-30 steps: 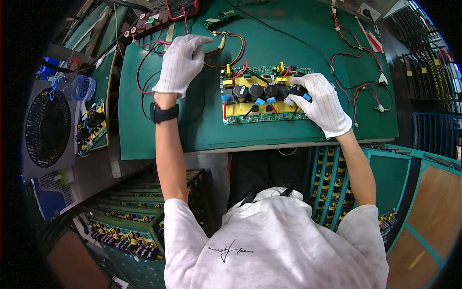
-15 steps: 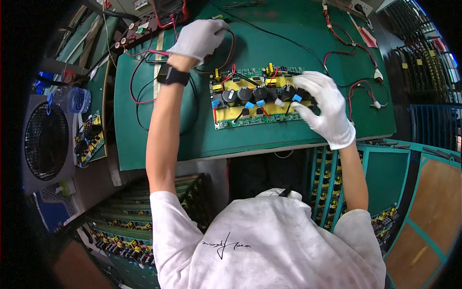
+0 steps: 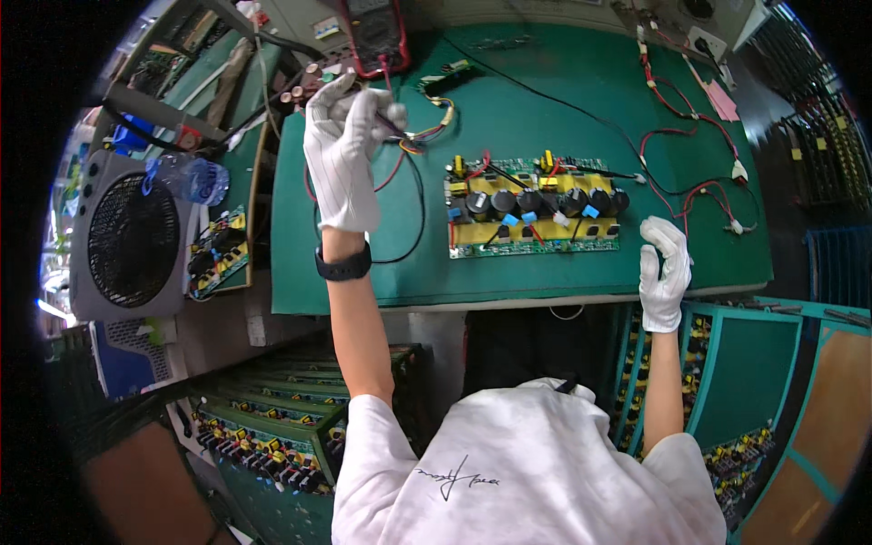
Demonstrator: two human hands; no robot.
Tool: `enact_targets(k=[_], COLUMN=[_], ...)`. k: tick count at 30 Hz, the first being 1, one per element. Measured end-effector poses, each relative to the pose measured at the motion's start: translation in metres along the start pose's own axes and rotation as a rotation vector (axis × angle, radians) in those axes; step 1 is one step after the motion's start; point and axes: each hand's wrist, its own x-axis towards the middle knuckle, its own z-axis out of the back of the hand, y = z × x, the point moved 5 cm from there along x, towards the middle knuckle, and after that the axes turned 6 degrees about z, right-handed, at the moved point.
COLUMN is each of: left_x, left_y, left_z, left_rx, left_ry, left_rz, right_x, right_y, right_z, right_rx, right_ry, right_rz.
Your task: The user is testing a printed circuit board using a multimeter.
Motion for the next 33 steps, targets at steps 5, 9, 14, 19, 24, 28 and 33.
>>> enact_targets(k=[5, 9, 14, 19, 24, 28, 33], left_x=[-0.022, -0.025, -0.028, -0.034, -0.041, -0.040, -0.039], left_y=[-0.037, -0.039, -0.019, 0.012, 0.046, 0.057, 0.065], left_z=[0.016, 0.026, 0.014, 0.007, 0.009, 0.004, -0.006], left_rx=[0.304, 0.691, 1.141, 1.184, 1.205, 1.268, 1.234], left_ry=[0.035, 0.019, 0.186, 0.359, 0.467, 0.537, 0.505], left_rz=[-0.050, -0.127, -0.460, -0.528, -0.455, -0.448, -0.494], right_x=[-0.011, -0.007, -0.005, -0.007, -0.008, -0.008, -0.009], right_y=[-0.006, -0.002, -0.003, -0.004, -0.004, -0.004, -0.006], right_z=[-0.010, -0.012, -0.017, -0.022, -0.021, -0.022, -0.023], right_rx=[0.004, -0.012, -0.028, -0.034, -0.035, -0.057, -0.069], right_ry=[0.004, 0.000, -0.016, 0.031, 0.030, 0.035, 0.040], right_rz=[0.026, 0.053, 0.053, 0.050, 0.034, 0.047, 0.035])
